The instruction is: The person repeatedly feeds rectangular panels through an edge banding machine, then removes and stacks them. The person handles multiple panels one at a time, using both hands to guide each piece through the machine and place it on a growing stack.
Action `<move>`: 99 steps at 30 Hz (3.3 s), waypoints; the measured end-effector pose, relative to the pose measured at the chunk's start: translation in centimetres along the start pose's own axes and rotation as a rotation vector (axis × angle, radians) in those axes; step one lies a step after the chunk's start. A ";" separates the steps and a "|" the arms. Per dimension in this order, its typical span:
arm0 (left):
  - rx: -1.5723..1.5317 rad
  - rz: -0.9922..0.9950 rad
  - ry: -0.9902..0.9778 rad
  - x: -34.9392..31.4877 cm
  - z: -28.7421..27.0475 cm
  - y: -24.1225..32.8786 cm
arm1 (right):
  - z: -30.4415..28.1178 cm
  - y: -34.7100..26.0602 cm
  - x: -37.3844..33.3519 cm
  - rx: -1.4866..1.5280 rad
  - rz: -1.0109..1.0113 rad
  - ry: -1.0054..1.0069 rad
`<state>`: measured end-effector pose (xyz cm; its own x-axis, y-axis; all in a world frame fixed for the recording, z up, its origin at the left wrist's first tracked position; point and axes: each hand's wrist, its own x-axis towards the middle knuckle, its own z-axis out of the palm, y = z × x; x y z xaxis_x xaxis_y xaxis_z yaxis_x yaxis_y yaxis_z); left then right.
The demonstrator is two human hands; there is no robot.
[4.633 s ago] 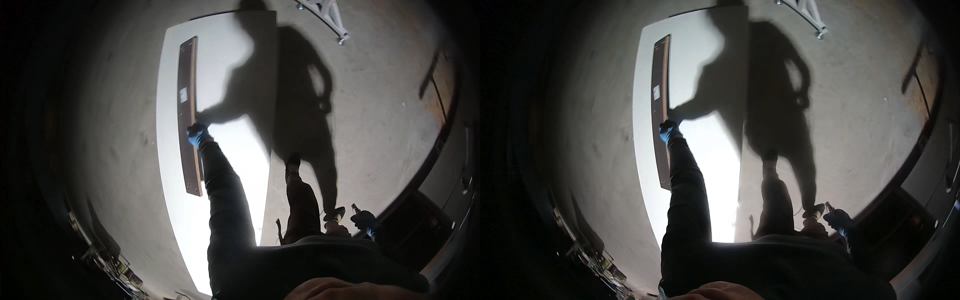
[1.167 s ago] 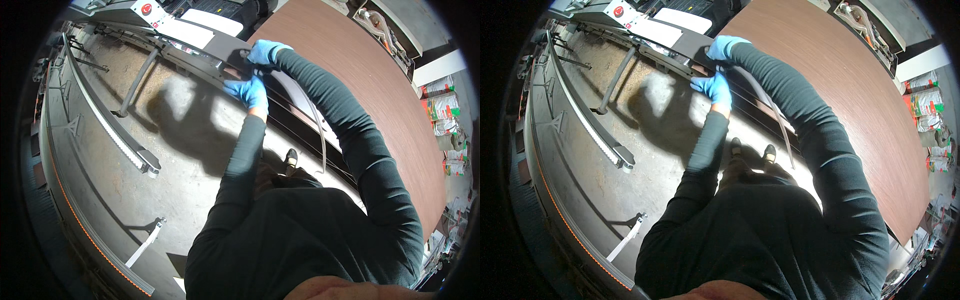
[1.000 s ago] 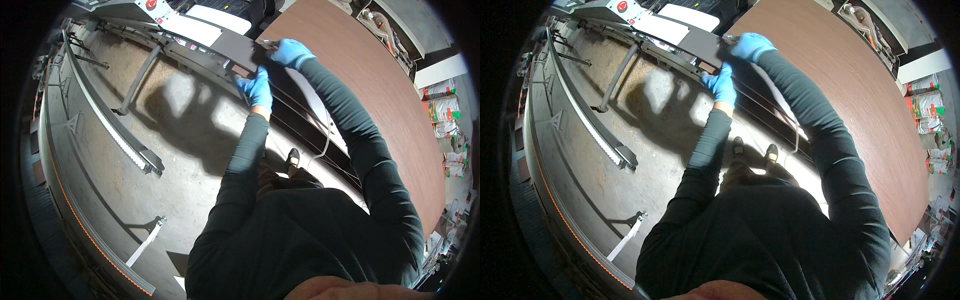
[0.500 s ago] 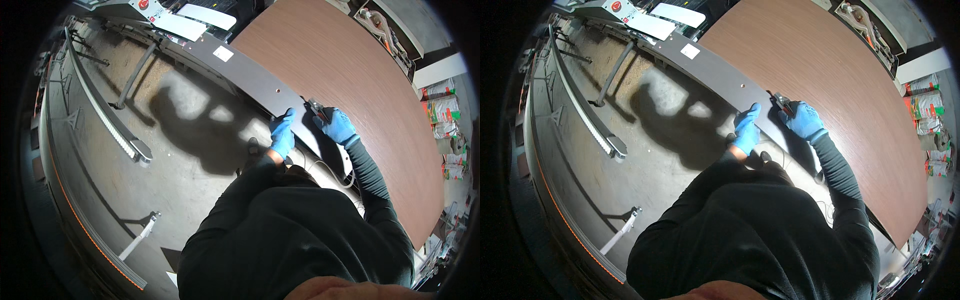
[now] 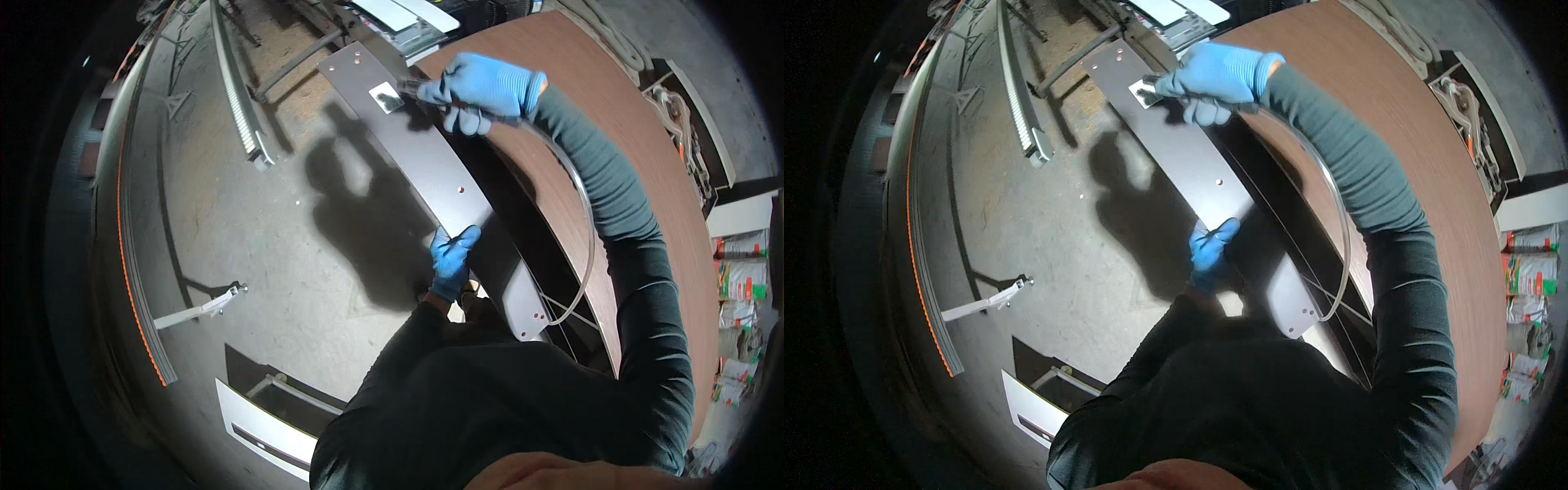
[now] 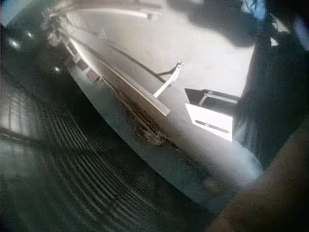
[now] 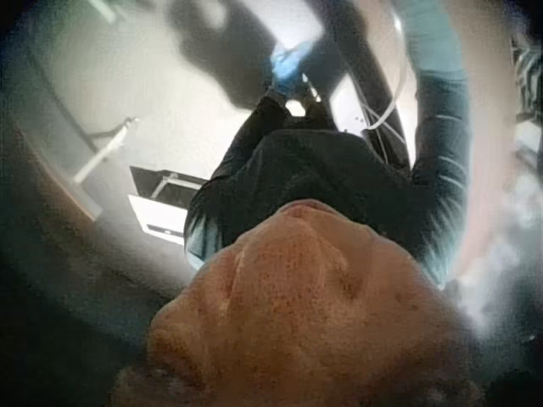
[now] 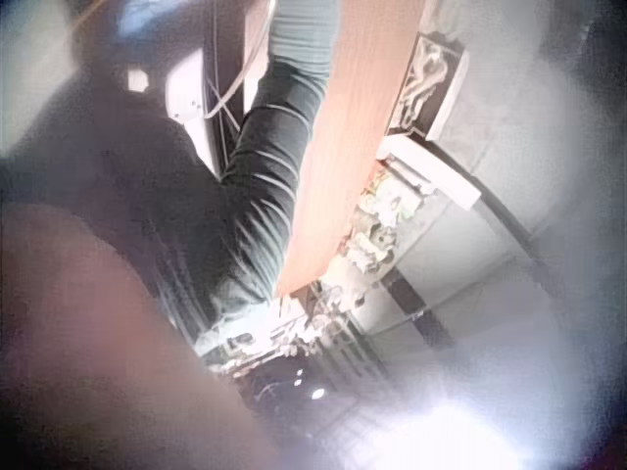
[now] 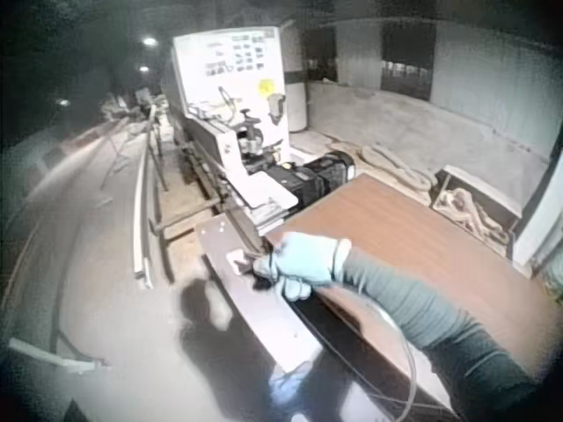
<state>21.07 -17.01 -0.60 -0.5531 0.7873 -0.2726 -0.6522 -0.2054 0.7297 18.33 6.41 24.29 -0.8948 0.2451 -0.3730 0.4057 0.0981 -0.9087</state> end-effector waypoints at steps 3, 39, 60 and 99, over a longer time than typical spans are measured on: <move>0.062 0.109 0.002 -2.0 -0.7 0.1 | -1.7 -3.5 3.7 -0.371 -0.290 0.134; 0.695 -0.149 1.482 -54.4 -43.9 10.4 | 45.7 14.6 10.6 -0.356 0.531 -1.237; 0.997 -1.168 1.857 -64.7 -62.3 11.6 | 76.2 15.9 2.3 -0.700 0.452 -1.114; 0.810 -0.072 0.048 -5.4 -43.9 16.7 | 42.4 21.0 -0.3 1.399 0.008 0.203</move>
<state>-9.64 -50.19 -14.49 -0.5572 0.7532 -0.3496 -0.1198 0.3438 0.9314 19.25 -32.49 -2.60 -0.8027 0.3858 -0.4547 -0.2145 -0.8982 -0.3836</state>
